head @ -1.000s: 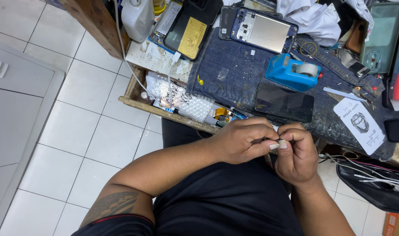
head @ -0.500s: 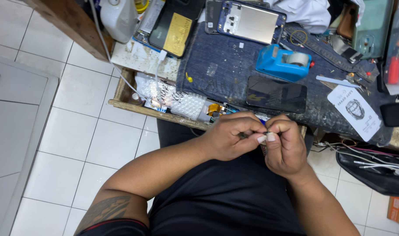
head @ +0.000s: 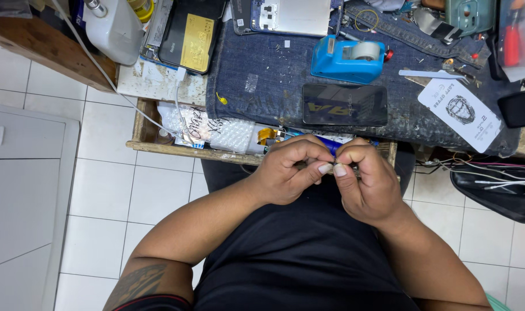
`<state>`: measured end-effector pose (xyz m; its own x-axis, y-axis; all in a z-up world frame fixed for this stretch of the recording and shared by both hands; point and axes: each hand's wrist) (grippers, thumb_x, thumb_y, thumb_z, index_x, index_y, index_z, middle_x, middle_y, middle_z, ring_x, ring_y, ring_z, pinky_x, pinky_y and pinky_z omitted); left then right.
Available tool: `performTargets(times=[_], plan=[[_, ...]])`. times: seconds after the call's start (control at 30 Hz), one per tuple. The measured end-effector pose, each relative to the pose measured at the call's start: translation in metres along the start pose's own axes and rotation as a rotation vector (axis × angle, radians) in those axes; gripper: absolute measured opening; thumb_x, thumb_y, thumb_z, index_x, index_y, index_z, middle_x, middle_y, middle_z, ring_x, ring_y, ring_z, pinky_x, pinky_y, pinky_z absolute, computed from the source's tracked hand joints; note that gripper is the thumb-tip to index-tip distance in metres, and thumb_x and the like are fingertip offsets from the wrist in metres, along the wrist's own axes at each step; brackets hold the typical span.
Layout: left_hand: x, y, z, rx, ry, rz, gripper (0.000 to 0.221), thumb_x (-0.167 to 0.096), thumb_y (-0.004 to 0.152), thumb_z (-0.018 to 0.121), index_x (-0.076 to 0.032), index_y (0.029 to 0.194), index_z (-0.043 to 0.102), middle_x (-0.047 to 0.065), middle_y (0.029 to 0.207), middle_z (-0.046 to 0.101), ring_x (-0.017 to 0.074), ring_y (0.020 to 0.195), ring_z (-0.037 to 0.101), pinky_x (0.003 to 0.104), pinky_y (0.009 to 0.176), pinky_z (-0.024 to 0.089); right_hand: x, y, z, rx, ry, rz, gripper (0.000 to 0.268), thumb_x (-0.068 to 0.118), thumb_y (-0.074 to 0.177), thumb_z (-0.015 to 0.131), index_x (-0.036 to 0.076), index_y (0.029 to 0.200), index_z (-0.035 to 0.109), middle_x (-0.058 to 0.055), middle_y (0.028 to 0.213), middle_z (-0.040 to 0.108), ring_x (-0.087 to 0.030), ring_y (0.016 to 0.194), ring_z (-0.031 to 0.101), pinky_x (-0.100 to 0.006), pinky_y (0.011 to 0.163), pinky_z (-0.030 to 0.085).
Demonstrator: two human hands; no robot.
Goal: The person organizes components from a plastic container onto a workbench and uses a small screwdriver to remove screws from the back of a mobile phone.
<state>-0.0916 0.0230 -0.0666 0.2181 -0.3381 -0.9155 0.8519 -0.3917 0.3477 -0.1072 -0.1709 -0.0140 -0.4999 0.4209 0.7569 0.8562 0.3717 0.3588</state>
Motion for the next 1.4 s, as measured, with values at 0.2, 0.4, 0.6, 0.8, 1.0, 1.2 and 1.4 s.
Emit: performTargets(times=[0.2, 0.4, 0.6, 0.8, 1.0, 1.2, 1.4], plan=[[-0.001, 0.001, 0.000, 0.024, 0.064, 0.049, 0.009, -0.008, 0.106, 0.065, -0.002, 0.114, 0.065, 0.008, 0.106, 0.065, 0.0101, 0.082, 0.066, 0.023, 0.071, 0.057, 0.012, 0.002, -0.010, 0.011, -0.123, -0.019, 0.013, 0.007, 0.100, 0.067, 0.002, 0.104, 0.056, -0.009, 0.092, 0.063, -0.017, 0.074, 0.064, -0.029, 0.062, 0.051], [-0.004, 0.005, -0.004, 0.044, 0.205, 0.222, 0.008, -0.009, 0.105, 0.066, -0.002, 0.110, 0.065, 0.009, 0.107, 0.066, 0.0156, 0.092, 0.068, 0.026, 0.074, 0.058, 0.017, 0.006, -0.015, 0.067, -0.172, -0.033, 0.015, 0.008, 0.097, 0.071, 0.002, 0.100, 0.058, -0.009, 0.089, 0.065, -0.017, 0.071, 0.064, -0.030, 0.059, 0.050], [0.006, -0.002, 0.003, 0.019, -0.270, 0.034, 0.002, -0.005, 0.110, 0.057, -0.004, 0.111, 0.058, 0.008, 0.109, 0.062, 0.0070, 0.078, 0.066, 0.021, 0.069, 0.056, 0.022, 0.004, -0.012, 0.026, -0.036, 0.036, 0.012, 0.007, 0.095, 0.072, 0.001, 0.103, 0.065, -0.008, 0.095, 0.068, -0.015, 0.078, 0.068, -0.027, 0.065, 0.054], [0.012, -0.005, 0.004, 0.028, -0.457, -0.016, 0.006, -0.005, 0.112, 0.054, -0.004, 0.117, 0.057, 0.009, 0.113, 0.060, 0.0068, 0.079, 0.063, 0.021, 0.072, 0.055, 0.018, 0.002, -0.004, -0.057, 0.018, 0.023, 0.015, 0.004, 0.092, 0.076, 0.001, 0.102, 0.064, -0.009, 0.095, 0.068, -0.013, 0.075, 0.067, -0.025, 0.065, 0.055], [0.013, -0.005, 0.005, 0.030, -0.437, -0.014, 0.005, -0.004, 0.112, 0.056, -0.003, 0.116, 0.059, 0.008, 0.110, 0.060, 0.0066, 0.080, 0.063, 0.021, 0.073, 0.055, 0.020, 0.003, 0.000, -0.115, -0.094, -0.064, 0.013, 0.003, 0.093, 0.076, 0.000, 0.100, 0.064, -0.010, 0.093, 0.067, -0.014, 0.077, 0.066, -0.026, 0.065, 0.053], [0.020, -0.006, 0.006, 0.026, -0.488, -0.032, 0.010, -0.007, 0.111, 0.059, -0.002, 0.119, 0.061, 0.009, 0.113, 0.061, 0.0078, 0.080, 0.065, 0.022, 0.073, 0.057, 0.014, 0.002, 0.004, -0.150, -0.032, -0.054, 0.011, 0.006, 0.096, 0.073, 0.000, 0.100, 0.065, -0.009, 0.091, 0.067, -0.013, 0.076, 0.066, -0.024, 0.063, 0.053], [0.023, -0.009, 0.006, 0.024, -0.510, -0.040, 0.010, -0.007, 0.111, 0.059, -0.002, 0.119, 0.061, 0.009, 0.112, 0.063, 0.0084, 0.081, 0.066, 0.023, 0.072, 0.058, 0.009, 0.000, 0.006, -0.152, -0.018, -0.062, 0.010, 0.007, 0.096, 0.073, 0.001, 0.099, 0.065, -0.008, 0.090, 0.067, -0.012, 0.075, 0.066, -0.023, 0.062, 0.053]])
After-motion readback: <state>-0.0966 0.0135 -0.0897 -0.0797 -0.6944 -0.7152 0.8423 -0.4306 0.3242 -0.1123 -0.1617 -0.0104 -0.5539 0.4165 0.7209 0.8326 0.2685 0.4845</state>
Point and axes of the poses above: each hand's wrist, its own y-axis towards the middle knuckle, its own z-axis out of the palm, x = y × z
